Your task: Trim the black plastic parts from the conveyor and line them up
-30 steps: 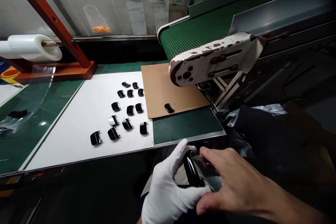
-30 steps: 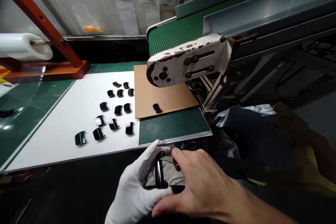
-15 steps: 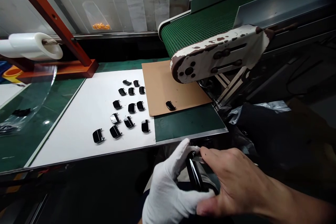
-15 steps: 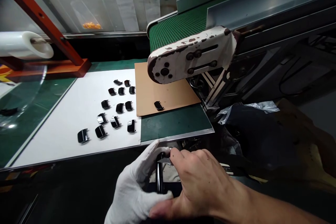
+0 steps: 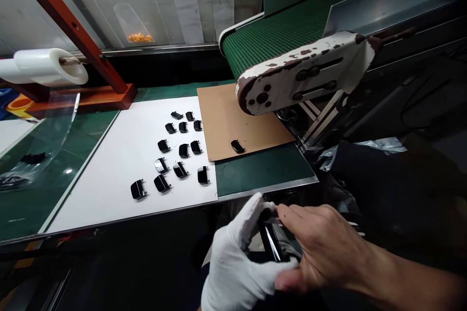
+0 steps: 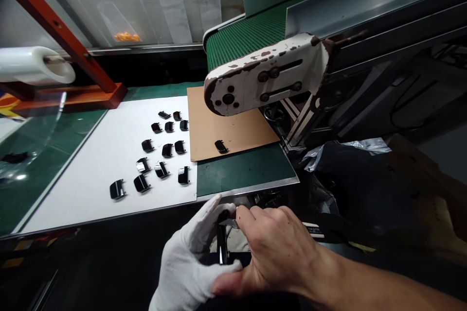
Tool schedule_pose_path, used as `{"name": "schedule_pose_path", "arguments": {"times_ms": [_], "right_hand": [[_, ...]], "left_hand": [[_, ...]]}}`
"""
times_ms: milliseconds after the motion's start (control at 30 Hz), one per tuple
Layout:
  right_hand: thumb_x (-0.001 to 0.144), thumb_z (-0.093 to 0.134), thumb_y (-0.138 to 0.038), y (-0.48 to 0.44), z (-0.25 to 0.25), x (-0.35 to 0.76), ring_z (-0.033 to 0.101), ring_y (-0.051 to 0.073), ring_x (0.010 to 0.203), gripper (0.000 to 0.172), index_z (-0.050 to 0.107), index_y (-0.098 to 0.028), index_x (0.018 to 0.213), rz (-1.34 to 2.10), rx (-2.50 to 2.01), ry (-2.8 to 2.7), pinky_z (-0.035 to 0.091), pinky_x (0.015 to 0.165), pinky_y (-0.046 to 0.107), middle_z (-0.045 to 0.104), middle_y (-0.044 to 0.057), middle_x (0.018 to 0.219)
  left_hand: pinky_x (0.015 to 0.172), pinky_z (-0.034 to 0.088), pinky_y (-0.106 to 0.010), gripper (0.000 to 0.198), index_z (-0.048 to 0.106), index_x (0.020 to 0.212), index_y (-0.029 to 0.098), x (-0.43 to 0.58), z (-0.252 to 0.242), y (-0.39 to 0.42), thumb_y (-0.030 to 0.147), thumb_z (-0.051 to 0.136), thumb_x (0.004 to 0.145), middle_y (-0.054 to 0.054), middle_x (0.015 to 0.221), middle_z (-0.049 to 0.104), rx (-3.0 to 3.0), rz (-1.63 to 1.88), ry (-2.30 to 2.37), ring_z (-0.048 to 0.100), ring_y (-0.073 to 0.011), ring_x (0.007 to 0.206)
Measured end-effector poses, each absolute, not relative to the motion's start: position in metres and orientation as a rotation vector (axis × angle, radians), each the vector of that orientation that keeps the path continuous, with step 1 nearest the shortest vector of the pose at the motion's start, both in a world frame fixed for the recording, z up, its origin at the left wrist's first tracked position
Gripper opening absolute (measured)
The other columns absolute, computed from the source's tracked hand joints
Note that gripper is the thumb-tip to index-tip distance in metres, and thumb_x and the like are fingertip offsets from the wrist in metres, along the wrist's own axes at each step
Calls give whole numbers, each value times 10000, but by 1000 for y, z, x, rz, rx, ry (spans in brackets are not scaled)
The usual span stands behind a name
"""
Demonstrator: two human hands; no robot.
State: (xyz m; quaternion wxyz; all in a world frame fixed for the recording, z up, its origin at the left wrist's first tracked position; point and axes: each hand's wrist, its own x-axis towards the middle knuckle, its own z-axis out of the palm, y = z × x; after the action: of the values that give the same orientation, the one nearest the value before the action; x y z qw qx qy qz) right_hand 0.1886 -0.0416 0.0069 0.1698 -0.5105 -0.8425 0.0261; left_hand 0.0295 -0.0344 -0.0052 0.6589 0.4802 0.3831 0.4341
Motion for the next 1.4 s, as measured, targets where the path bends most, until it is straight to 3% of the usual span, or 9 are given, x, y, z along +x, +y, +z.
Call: {"name": "schedule_pose_path", "arguments": {"times_ms": [267,467,900,1100,1267,1400], "right_hand": [[790,10,-789,-42,3,190,547,175,429,840,560,-167,663,109,-1464,-2447,264,419,324,560,32,526],[807,20,-775,-42,1,191,527,158,426,829,560,-166,649,29,-1445,-2441,238,423,316,547,28,515],[845,58,-741,-43,-4,193,550,155,440,807,582,-152,668,55,-1412,-2459,250,427,306,567,28,516],[852,58,-732,-41,-5,192,551,151,436,795,579,-160,668,17,-1396,-2453,258,421,305,572,28,513],[921,92,-639,-41,-7,192,516,134,409,719,544,-177,608,54,-1342,-2470,242,411,300,544,14,484],[909,176,-662,-41,-7,189,528,139,427,672,542,-174,628,59,-1301,-2371,309,419,290,545,13,499]], "left_hand": [[985,494,-245,750,572,1264,218,21,-23,-37,117,852,576,-28,1205,662,1143,928,875,614,-247,1120],[992,498,-269,791,554,1285,180,22,-24,-37,95,856,558,-60,1195,667,1097,941,872,619,-264,1115],[972,506,-242,709,575,1248,204,25,-26,-37,123,845,598,-31,1209,660,1074,926,883,609,-245,1128],[924,536,-236,755,578,1235,205,26,-28,-36,71,862,548,-21,1168,680,1015,919,893,634,-244,1084],[934,527,-244,695,574,1238,212,28,-31,-36,94,840,607,-29,1158,680,985,924,933,635,-236,1081],[885,552,-227,693,604,1197,223,31,-34,-34,91,865,569,-24,1125,688,847,1025,831,660,-218,1030]]}}
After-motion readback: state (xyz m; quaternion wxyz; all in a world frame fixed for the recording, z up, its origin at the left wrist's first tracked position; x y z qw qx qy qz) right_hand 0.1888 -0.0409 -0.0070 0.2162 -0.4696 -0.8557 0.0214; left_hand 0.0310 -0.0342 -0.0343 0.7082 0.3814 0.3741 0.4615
